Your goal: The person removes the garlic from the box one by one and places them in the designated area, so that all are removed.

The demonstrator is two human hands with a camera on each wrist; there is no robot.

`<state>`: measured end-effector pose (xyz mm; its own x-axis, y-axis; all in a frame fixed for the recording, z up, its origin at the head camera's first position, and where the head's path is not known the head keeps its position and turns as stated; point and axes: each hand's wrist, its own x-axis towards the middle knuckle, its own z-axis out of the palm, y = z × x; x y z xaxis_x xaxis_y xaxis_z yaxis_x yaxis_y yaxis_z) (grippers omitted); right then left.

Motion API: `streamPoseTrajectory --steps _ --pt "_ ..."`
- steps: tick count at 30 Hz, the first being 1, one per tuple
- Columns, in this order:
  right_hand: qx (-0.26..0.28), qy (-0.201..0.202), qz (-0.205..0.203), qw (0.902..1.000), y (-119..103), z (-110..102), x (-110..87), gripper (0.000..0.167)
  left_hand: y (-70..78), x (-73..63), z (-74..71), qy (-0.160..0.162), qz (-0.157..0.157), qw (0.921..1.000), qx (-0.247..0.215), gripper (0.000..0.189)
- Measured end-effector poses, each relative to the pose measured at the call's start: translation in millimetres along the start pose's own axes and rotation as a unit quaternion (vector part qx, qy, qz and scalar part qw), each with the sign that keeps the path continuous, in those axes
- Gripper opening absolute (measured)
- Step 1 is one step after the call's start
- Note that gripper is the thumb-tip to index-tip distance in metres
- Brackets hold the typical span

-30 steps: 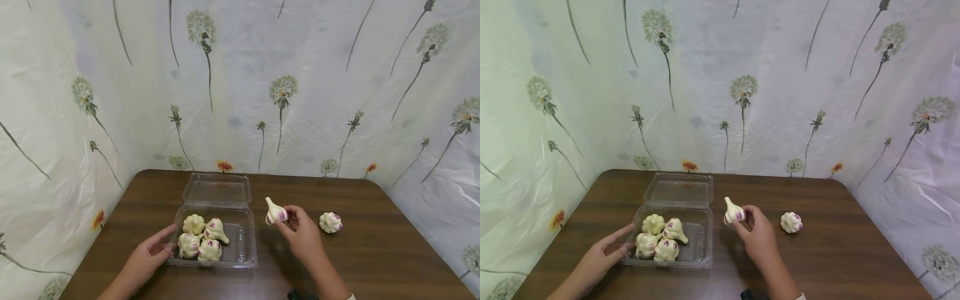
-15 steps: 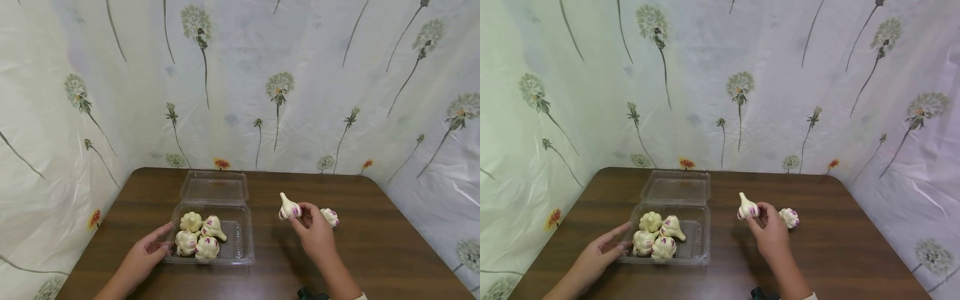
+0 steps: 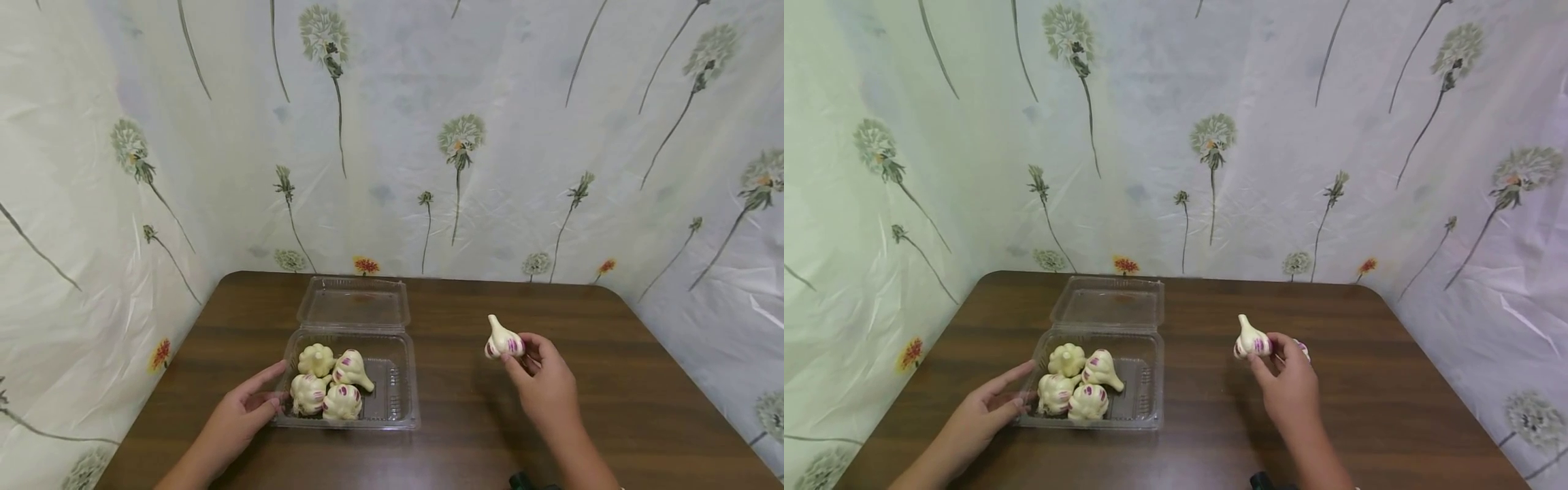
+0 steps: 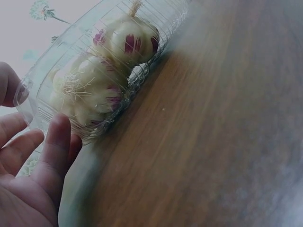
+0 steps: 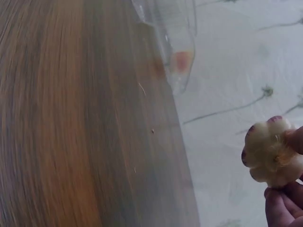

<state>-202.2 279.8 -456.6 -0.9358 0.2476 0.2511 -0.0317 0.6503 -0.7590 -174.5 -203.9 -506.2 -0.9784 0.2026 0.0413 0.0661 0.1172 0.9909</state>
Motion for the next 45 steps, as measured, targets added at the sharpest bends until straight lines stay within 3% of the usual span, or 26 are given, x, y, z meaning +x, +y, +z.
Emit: streamPoseTrajectory --steps 31,45 --pt "0.004 0.068 0.072 0.9951 37 -47 3.8 0.063 2.2 -0.1 -0.4 0.000 -0.005 1.0000 0.006 0.059" --pt "-0.013 0.056 0.118 0.9914 61 -66 9.3 0.068 2.9 -0.3 -0.5 -0.005 -0.012 0.9999 0.008 0.059"
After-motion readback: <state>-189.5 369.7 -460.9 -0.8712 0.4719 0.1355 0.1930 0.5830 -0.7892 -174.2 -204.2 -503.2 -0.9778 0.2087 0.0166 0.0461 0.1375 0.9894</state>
